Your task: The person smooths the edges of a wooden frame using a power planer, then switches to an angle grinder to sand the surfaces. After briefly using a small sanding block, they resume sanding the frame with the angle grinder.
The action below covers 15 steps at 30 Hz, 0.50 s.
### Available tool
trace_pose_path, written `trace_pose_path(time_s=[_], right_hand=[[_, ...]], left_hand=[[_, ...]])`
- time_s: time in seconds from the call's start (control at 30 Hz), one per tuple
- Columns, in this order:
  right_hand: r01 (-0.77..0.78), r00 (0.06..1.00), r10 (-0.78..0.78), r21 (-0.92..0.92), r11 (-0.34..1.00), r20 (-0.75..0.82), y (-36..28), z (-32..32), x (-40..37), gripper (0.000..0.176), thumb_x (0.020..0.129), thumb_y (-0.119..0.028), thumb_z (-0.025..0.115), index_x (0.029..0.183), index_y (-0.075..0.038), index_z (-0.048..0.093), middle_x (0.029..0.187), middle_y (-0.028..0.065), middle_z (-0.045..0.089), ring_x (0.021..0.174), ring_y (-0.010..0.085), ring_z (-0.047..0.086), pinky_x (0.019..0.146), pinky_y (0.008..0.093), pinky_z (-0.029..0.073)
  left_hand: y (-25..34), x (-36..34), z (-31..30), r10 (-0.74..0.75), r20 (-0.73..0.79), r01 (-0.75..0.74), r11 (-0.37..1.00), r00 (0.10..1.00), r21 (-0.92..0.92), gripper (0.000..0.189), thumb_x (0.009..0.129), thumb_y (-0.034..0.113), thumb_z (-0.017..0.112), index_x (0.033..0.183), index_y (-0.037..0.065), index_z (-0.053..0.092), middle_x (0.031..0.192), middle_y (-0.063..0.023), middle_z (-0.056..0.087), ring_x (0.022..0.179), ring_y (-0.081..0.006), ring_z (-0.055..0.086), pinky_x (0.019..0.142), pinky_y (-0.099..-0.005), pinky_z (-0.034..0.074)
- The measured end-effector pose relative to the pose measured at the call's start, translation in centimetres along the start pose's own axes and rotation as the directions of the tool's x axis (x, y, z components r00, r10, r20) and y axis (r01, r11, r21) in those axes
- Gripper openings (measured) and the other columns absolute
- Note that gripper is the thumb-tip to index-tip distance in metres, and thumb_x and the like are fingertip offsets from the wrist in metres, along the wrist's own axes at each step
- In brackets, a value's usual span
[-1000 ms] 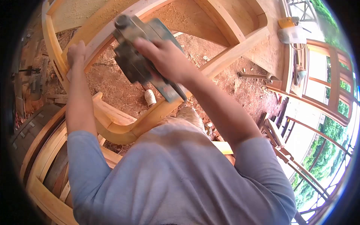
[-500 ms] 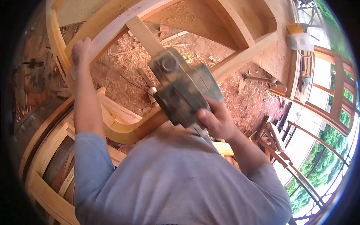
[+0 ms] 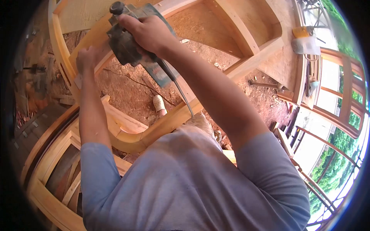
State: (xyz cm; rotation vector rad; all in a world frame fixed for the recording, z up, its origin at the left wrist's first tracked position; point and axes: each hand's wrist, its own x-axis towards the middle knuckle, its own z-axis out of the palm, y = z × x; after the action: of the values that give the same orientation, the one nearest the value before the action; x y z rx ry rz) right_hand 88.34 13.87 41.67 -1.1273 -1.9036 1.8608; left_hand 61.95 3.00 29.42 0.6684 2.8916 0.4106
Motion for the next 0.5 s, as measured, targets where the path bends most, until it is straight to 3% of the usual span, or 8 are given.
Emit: trace_pose_path(time_s=[0.17,0.2,0.27,0.33,0.37,0.43,0.5], right_hand=[[0.053,0.999,-0.053,-0.053,0.997,0.008,0.2,-0.2,1.7,0.056,0.1,-0.055,0.049,0.095,-0.003,0.07,0.06,0.0028,0.057,0.047,0.0113,0.054,0.048,0.0281,0.043],[0.068,0.998,-0.068,-0.053,0.996,0.005,0.3,-0.4,0.9,0.056,0.1,-0.055,0.049,0.095,-0.003,0.07,0.06,0.0028,0.057,0.047,0.0113,0.054,0.048,0.0281,0.043],[0.039,0.999,-0.038,-0.044,0.998,0.032,1.0,-1.4,-2.7,0.057,0.1,-0.055,0.048,0.099,-0.003,0.069,0.062,0.0025,0.058,0.051,0.01,0.055,0.05,0.0275,0.043],[-0.069,0.996,0.07,-0.037,0.997,0.048,2.4,-2.7,-7.7,0.057,0.101,-0.055,0.046,0.101,-0.002,0.068,0.064,0.0018,0.058,0.055,0.0088,0.054,0.052,0.0259,0.043],[-0.115,0.991,0.115,-0.003,0.993,0.064,4.0,-3.5,-10.2,0.059,0.099,-0.057,0.048,0.095,-0.001,0.067,0.062,0.0037,0.058,0.057,0.0111,0.057,0.054,0.0298,0.044],[-0.201,0.976,0.193,0.075,0.977,0.098,5.6,-5.0,-16.2,0.056,0.1,-0.055,0.049,0.088,-0.002,0.062,0.067,0.0008,0.056,0.058,0.01,0.054,0.054,0.0271,0.043],[-0.257,0.965,0.249,0.12,0.959,0.077,6.9,-6.5,-22.0,0.05,0.1,-0.051,0.052,0.092,-0.002,0.059,0.069,0.0003,0.056,0.062,0.0082,0.053,0.055,0.0257,0.042]], left_hand=[[-0.7,0.5,0.5,0.076,-0.045,-0.078,0.996,0.996,-0.033,0.049,0.082,0.038,0.051,0.109,0.002,0.071,0.111,-0.0224,0.069,0.106,-0.0412,0.065,0.091,-0.0485,0.051],[-0.7,0.3,0.6,0.035,-0.073,-0.038,0.999,0.997,-0.033,0.049,0.082,0.039,0.051,0.108,0.002,0.071,0.111,-0.0226,0.069,0.106,-0.0408,0.066,0.091,-0.0488,0.051],[0.1,0.2,-0.3,-0.001,-0.109,-0.003,0.999,0.994,-0.034,0.049,0.082,0.039,0.052,0.107,0.002,0.071,0.11,-0.0227,0.07,0.106,-0.0404,0.066,0.09,-0.049,0.051],[1.0,-0.8,-1.2,-0.105,-0.025,0.101,0.987,0.994,-0.124,0.046,0.082,0.038,0.053,0.105,0.002,0.071,0.11,-0.0224,0.07,0.106,-0.0392,0.066,0.09,-0.0494,0.052],[1.0,-1.1,-1.2,-0.112,-0.028,0.107,0.987,0.993,-0.119,0.046,0.082,0.038,0.053,0.105,0.002,0.071,0.11,-0.0224,0.07,0.106,-0.0392,0.066,0.09,-0.0494,0.052],[1.2,-1.4,-1.2,-0.095,-0.09,0.085,0.99,0.991,-0.111,0.043,0.083,0.037,0.055,0.103,0.002,0.071,0.109,-0.0219,0.07,0.104,-0.0385,0.067,0.088,-0.0489,0.053],[1.3,-1.7,-1.5,-0.093,-0.1,0.082,0.991,0.991,-0.101,0.041,0.084,0.035,0.054,0.103,0.003,0.072,0.107,-0.0214,0.071,0.101,-0.0386,0.068,0.086,-0.0484,0.054]])
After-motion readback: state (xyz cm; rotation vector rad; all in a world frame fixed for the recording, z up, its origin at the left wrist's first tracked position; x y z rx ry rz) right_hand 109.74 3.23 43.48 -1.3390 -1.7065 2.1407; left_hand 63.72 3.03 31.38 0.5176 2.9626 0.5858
